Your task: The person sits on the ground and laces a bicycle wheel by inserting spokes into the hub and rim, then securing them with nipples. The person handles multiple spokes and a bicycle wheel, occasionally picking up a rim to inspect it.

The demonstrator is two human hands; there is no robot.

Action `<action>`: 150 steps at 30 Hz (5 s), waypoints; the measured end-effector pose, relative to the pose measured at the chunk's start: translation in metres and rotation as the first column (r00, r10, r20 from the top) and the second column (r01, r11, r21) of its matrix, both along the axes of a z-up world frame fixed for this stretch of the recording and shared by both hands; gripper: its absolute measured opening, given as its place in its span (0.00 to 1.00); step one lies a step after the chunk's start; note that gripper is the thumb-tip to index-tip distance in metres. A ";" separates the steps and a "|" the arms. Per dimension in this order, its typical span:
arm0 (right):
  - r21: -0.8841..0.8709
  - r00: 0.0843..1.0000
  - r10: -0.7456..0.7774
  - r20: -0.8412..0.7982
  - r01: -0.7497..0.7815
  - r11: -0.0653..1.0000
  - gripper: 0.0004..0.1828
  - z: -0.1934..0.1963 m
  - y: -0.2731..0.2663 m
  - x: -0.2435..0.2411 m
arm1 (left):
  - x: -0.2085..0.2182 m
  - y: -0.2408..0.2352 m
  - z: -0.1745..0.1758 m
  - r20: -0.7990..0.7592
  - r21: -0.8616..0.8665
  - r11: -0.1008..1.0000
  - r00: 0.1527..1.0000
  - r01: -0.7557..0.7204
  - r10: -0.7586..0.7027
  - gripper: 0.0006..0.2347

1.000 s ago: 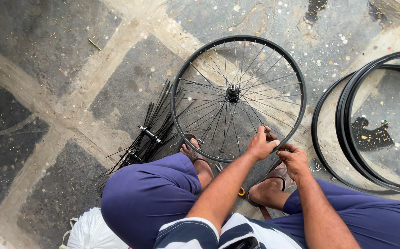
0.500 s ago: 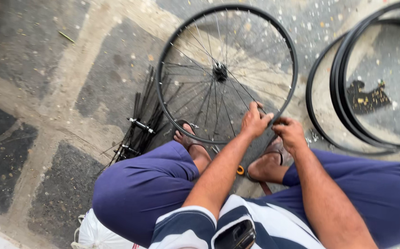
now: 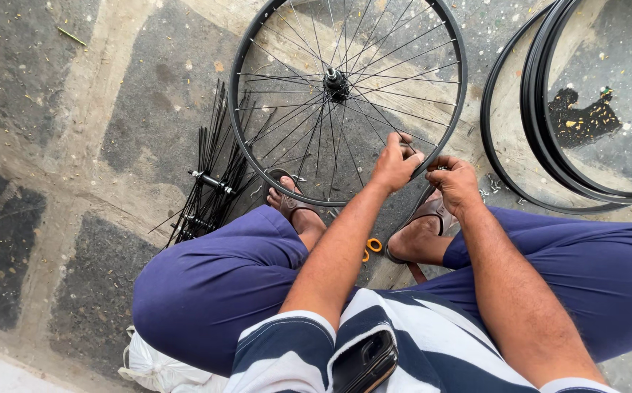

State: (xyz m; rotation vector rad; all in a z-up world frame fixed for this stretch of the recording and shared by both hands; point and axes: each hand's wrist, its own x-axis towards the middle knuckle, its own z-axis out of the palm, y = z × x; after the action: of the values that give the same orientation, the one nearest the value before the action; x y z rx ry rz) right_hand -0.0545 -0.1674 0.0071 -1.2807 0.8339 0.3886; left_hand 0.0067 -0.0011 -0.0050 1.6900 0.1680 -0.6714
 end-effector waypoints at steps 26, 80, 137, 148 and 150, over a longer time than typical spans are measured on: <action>-0.014 0.983 -0.184 -0.004 0.184 0.983 0.16 -0.019 0.002 0.012 | 0.088 0.139 0.036 0.523 0.835 0.393 0.777 -0.386 -0.349 0.03; 0.104 0.961 -0.275 0.009 0.273 0.956 0.09 -0.012 0.001 0.014 | -0.038 0.046 -0.022 0.030 0.414 0.910 1.000 -0.006 -0.007 0.15; -0.233 0.992 0.065 0.106 -0.039 0.972 0.08 0.011 0.028 -0.012 | 0.001 0.002 0.012 -0.232 0.176 0.984 0.969 -0.039 0.080 0.11; -0.622 0.913 0.387 0.131 -0.228 0.749 0.06 0.026 0.040 -0.016 | 0.001 0.002 0.010 -0.230 0.155 0.986 0.968 -0.062 0.097 0.12; -0.567 0.925 0.324 0.198 -0.162 0.808 0.06 0.029 0.043 -0.015 | 0.002 0.001 0.010 -0.246 0.145 0.987 0.964 -0.063 0.098 0.12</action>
State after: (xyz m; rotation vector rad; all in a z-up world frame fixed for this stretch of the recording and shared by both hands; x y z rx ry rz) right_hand -0.0698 -0.1240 0.0358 -1.9414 0.5384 0.1595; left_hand 0.0083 0.0001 0.0052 1.7123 0.4705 -0.8287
